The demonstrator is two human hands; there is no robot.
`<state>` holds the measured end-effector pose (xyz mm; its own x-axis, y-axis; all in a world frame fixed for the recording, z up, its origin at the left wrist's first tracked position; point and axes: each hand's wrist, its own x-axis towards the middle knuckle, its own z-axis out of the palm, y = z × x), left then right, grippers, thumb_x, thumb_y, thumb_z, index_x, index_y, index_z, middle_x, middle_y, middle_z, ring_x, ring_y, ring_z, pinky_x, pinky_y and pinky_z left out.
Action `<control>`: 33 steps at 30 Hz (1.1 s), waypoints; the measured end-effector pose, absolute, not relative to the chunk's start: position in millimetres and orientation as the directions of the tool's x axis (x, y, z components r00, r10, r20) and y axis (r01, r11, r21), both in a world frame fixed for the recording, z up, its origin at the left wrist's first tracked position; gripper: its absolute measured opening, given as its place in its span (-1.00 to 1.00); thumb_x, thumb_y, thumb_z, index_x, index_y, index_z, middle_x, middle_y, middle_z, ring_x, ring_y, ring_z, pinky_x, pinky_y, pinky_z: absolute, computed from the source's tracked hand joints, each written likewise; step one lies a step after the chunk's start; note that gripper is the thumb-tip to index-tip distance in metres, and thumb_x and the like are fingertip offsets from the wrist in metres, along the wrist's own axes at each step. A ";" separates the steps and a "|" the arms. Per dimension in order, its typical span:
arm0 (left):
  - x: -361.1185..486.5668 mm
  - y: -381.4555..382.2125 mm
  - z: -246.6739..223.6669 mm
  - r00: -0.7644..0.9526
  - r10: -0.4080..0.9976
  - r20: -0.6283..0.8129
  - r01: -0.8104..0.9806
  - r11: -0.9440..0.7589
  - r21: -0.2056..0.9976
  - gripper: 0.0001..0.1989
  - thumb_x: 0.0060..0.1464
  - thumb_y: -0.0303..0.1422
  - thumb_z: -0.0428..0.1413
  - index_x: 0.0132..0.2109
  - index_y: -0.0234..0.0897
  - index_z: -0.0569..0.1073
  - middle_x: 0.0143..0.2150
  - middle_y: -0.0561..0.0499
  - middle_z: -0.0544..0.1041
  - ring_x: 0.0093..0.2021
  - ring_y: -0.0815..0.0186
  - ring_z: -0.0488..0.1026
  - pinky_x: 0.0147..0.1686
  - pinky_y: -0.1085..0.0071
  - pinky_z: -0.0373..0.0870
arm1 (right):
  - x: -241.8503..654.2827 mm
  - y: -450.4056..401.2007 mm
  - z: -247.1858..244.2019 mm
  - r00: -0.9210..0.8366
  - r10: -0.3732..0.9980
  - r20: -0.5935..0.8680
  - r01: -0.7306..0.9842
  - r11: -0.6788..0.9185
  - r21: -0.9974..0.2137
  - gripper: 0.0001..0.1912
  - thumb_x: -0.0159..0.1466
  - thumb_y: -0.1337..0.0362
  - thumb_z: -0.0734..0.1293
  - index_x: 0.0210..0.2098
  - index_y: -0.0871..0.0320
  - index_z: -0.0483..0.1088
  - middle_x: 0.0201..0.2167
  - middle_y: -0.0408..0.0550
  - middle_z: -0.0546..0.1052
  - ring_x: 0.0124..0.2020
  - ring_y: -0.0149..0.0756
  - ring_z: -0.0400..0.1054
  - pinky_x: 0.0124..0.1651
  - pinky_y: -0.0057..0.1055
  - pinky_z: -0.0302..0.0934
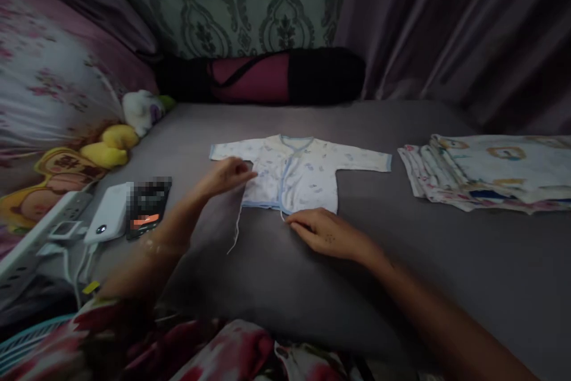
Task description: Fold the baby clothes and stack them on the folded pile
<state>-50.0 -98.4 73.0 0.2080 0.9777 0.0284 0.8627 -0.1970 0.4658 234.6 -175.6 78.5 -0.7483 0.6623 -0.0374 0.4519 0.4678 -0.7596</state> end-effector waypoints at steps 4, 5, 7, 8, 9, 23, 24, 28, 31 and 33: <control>-65.2 -181.3 50.9 0.096 0.993 -0.066 0.861 -0.050 0.506 -0.59 -0.05 0.04 0.17 -0.41 -0.25 0.46 -0.34 -0.04 0.44 -0.34 0.27 0.38 -0.33 0.39 0.32 | 219.3 -174.5 71.8 -0.777 0.630 0.008 0.425 0.533 -0.732 -0.67 0.36 0.25 0.15 0.02 0.02 0.45 -0.10 -0.07 0.58 -0.12 -0.23 0.46 -0.05 -0.31 0.29; -63.4 -196.2 46.5 0.069 0.996 -0.052 0.854 -0.032 0.519 -0.60 -0.08 0.03 0.20 -0.37 -0.25 0.46 -0.28 -0.05 0.44 -0.28 0.25 0.39 -0.29 0.38 0.34 | 215.2 -175.6 70.8 -0.787 0.617 0.017 0.419 0.553 -0.720 -0.66 0.36 0.25 0.15 0.04 0.02 0.44 -0.09 -0.06 0.57 -0.11 -0.23 0.46 -0.04 -0.30 0.29; -59.4 -214.7 41.1 0.030 0.999 -0.010 0.835 -0.020 0.549 -0.67 -0.04 -0.05 0.20 -0.31 -0.23 0.46 -0.22 -0.04 0.43 -0.20 0.24 0.39 -0.22 0.38 0.35 | 209.6 -178.6 68.7 -0.801 0.598 0.020 0.415 0.580 -0.701 -0.65 0.37 0.24 0.15 0.07 0.03 0.41 -0.05 -0.04 0.56 -0.08 -0.22 0.44 -0.01 -0.29 0.28; -58.9 -218.3 40.2 0.022 1.000 -0.009 0.830 -0.014 0.558 -0.74 -0.01 -0.12 0.17 -0.31 -0.23 0.46 -0.22 -0.03 0.42 -0.20 0.24 0.39 -0.22 0.38 0.34 | 208.6 -180.1 67.4 -0.805 0.593 0.020 0.415 0.587 -0.696 -0.65 0.37 0.23 0.15 0.08 0.03 0.40 -0.04 -0.04 0.55 -0.06 -0.22 0.43 0.00 -0.29 0.28; -60.2 -218.7 40.3 0.019 0.999 -0.027 0.828 -0.001 0.561 -0.81 0.02 -0.19 0.14 -0.33 -0.23 0.46 -0.24 -0.02 0.42 -0.22 0.26 0.39 -0.25 0.40 0.33 | 208.6 -181.7 66.0 -0.804 0.594 0.022 0.415 0.587 -0.695 -0.65 0.37 0.23 0.14 0.08 0.03 0.40 -0.04 -0.04 0.54 -0.05 -0.22 0.43 0.02 -0.28 0.28; -68.2 -116.9 114.7 -0.252 0.911 0.327 0.845 0.042 0.533 -0.93 0.07 -0.38 0.05 -0.32 -0.27 0.40 -0.42 0.01 0.46 -0.36 0.32 0.39 -0.32 0.41 0.29 | 211.5 -193.2 50.8 -0.729 0.683 0.036 0.407 0.475 -0.781 -0.69 0.37 0.27 0.14 0.05 0.06 0.35 -0.03 -0.02 0.50 -0.01 -0.25 0.37 0.08 -0.26 0.26; -55.4 -110.3 116.2 -0.180 0.919 0.350 0.814 -0.060 0.577 -0.92 0.09 -0.38 0.05 -0.28 -0.27 0.41 -0.38 0.00 0.47 -0.34 0.33 0.40 -0.30 0.42 0.31 | 211.5 -193.2 49.0 -0.723 0.689 0.038 0.407 0.470 -0.783 -0.69 0.37 0.28 0.14 0.06 0.06 0.35 -0.03 -0.01 0.50 0.00 -0.26 0.37 0.08 -0.25 0.25; -23.5 -101.0 108.5 0.172 0.920 0.352 0.599 -0.381 0.705 -0.70 0.11 -0.29 0.11 -0.01 -0.25 0.40 -0.03 -0.09 0.44 -0.25 0.38 0.45 -0.33 0.49 0.38 | 213.2 -194.1 46.2 -0.716 0.698 0.030 0.413 0.458 -0.787 -0.67 0.36 0.29 0.14 0.07 0.06 0.35 -0.01 -0.01 0.50 0.00 -0.25 0.37 0.09 -0.25 0.25; -34.1 -110.5 90.6 0.180 0.934 0.308 0.647 -0.349 0.678 -0.69 0.10 -0.28 0.13 -0.01 -0.25 0.40 0.03 -0.12 0.40 -0.28 0.40 0.45 -0.30 0.47 0.39 | 214.0 -191.9 51.1 -0.733 0.679 0.025 0.405 0.467 -0.786 -0.69 0.36 0.28 0.14 0.03 0.05 0.38 -0.04 -0.03 0.52 -0.02 -0.26 0.39 0.06 -0.28 0.27; -51.3 -122.0 75.9 0.156 0.967 0.204 0.732 -0.251 0.634 -0.78 0.09 -0.28 0.14 -0.12 -0.26 0.44 -0.15 -0.07 0.48 -0.32 0.37 0.44 -0.26 0.42 0.38 | 213.1 -186.8 55.4 -0.721 0.692 0.045 0.416 0.484 -0.770 -0.71 0.37 0.27 0.14 -0.02 0.05 0.41 -0.09 -0.05 0.53 -0.07 -0.26 0.40 0.02 -0.30 0.27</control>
<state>-51.3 -122.0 75.9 0.1556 0.9665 0.2039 0.7316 -0.2515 0.6336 213.1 -186.8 55.4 -0.7205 0.6920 0.0453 0.4161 0.4836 -0.7700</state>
